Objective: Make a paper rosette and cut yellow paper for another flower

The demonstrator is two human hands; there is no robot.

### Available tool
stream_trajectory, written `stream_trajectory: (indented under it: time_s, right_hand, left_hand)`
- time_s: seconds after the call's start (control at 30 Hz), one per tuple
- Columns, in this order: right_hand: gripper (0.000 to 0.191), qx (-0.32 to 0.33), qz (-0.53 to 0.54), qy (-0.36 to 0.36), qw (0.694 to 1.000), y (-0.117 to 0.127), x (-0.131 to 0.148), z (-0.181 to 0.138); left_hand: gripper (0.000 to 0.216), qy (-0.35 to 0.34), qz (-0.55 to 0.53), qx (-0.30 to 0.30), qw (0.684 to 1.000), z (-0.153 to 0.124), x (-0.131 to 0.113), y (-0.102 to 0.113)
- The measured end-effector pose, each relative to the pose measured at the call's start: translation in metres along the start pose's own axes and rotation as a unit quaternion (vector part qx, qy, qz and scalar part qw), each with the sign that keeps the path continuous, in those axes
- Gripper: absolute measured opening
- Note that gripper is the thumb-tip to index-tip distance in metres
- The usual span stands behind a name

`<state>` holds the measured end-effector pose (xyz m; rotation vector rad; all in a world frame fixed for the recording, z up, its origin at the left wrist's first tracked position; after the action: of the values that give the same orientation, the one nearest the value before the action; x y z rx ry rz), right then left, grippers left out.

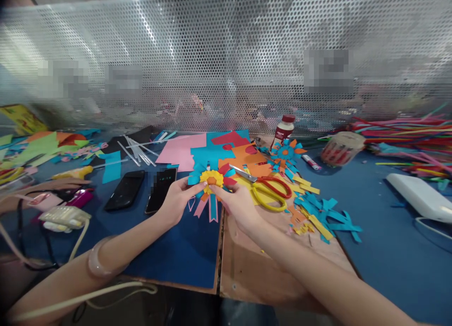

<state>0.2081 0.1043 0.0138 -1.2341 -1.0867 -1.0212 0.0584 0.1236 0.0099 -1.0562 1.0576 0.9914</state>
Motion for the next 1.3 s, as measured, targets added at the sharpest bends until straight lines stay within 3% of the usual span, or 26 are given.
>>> stream_trajectory:
  time_s: [0.57, 0.87, 1.07, 1.3]
  right_hand:
    - [0.034, 0.024, 0.017, -0.015, 0.999, -0.003, 0.009, -0.002]
    - [0.03, 0.017, -0.013, -0.019, 1.0, -0.001, 0.009, -0.003]
    - [0.029, -0.022, -0.059, -0.011, 0.998, 0.004, 0.011, -0.003]
    - [0.032, -0.025, -0.091, 0.003, 0.996, 0.007, 0.016, -0.007]
  left_hand:
    - [0.02, 0.004, -0.025, 0.008, 1.0, -0.003, -0.004, -0.003]
    - [0.021, 0.017, -0.002, 0.024, 1.0, -0.003, -0.006, -0.005]
    - [0.028, 0.008, 0.02, -0.003, 1.0, -0.001, -0.005, 0.001]
    - [0.03, 0.027, 0.01, 0.06, 0.998, -0.001, -0.011, -0.005]
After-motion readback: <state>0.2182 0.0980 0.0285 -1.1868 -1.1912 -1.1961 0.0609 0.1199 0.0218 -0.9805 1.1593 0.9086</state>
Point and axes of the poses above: each hand's wrist, its own z-axis towards the middle knuckle, its own y-axis out of the back of the hand, x = y × z, the point moved 2 cm from there along z, towards the middle knuckle, and after that the axes turned 2 degrees about x, right-handed, at the moved point
